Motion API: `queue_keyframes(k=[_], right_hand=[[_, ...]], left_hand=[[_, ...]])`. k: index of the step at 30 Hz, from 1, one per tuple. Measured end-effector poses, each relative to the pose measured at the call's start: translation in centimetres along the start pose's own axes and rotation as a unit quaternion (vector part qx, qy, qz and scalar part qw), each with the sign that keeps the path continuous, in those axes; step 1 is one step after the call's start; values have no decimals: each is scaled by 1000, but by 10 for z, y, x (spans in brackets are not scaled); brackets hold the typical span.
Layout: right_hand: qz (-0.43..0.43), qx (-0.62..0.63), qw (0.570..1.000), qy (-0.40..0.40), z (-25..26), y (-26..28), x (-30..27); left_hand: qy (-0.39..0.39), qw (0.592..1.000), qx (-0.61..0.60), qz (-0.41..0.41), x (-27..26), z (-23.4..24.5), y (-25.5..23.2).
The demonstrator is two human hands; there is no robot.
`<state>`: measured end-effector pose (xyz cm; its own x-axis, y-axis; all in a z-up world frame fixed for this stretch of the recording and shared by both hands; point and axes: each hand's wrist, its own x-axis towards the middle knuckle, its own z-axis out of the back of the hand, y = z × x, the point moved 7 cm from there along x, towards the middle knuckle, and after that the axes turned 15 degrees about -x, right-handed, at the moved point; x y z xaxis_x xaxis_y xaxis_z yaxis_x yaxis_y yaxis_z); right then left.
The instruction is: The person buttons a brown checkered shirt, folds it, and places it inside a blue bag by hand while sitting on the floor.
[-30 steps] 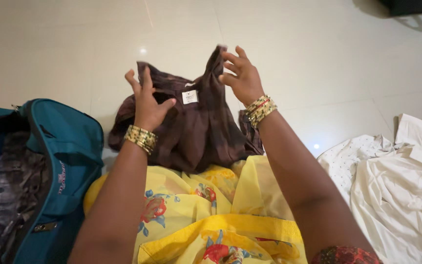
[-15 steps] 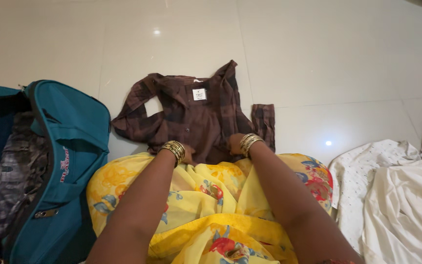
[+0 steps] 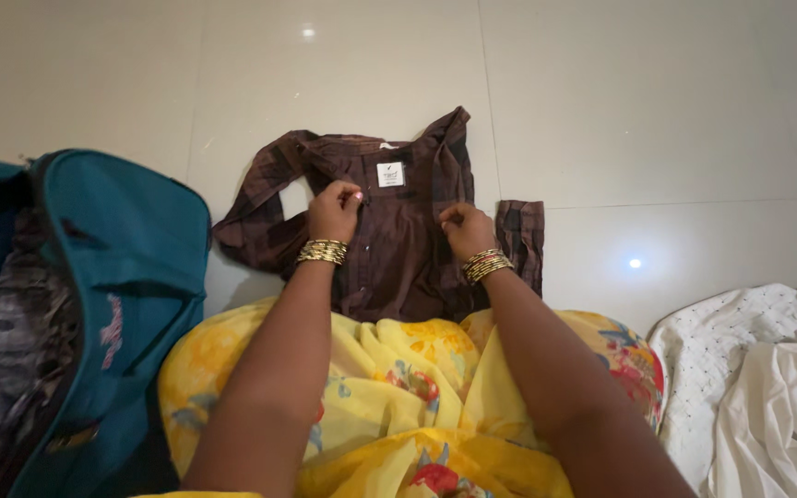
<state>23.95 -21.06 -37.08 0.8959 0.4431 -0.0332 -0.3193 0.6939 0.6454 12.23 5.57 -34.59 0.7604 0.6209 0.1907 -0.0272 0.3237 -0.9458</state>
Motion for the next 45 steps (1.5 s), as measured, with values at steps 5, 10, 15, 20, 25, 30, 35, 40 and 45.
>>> queue_keyframes(k=[5, 10, 15, 20, 25, 30, 35, 40, 45], right_hand=[[-15, 86, 996, 35, -36, -41, 16], [-133, 32, 985, 106, -35, -60, 26], [-151, 187, 970, -46, -25, -40, 49], [-72, 145, 982, -97, -31, -17, 63], [-151, -12, 986, -74, -23, -1, 75], [-161, -74, 981, -81, -22, 4, 86], [-154, 14, 984, -90, -34, -25, 99], [-200, 396, 896, 13, -74, -57, 116], [-201, 477, 853, 71, -77, -71, 118]], left_hand=[[58, 981, 152, 110, -10, -32, 75], [29, 971, 157, 181, -1, -19, 82], [-128, 982, 103, 93, 22, 0, 65], [-122, 982, 139, 45, 26, -8, 78], [-194, 967, 72, 147, 24, -4, 122], [-272, 955, 82, 84, 23, 4, 124], [-240, 957, 124, 109, 29, 6, 94], [-201, 964, 106, 136, 29, 2, 96], [-223, 965, 135, 43, 36, 4, 85]])
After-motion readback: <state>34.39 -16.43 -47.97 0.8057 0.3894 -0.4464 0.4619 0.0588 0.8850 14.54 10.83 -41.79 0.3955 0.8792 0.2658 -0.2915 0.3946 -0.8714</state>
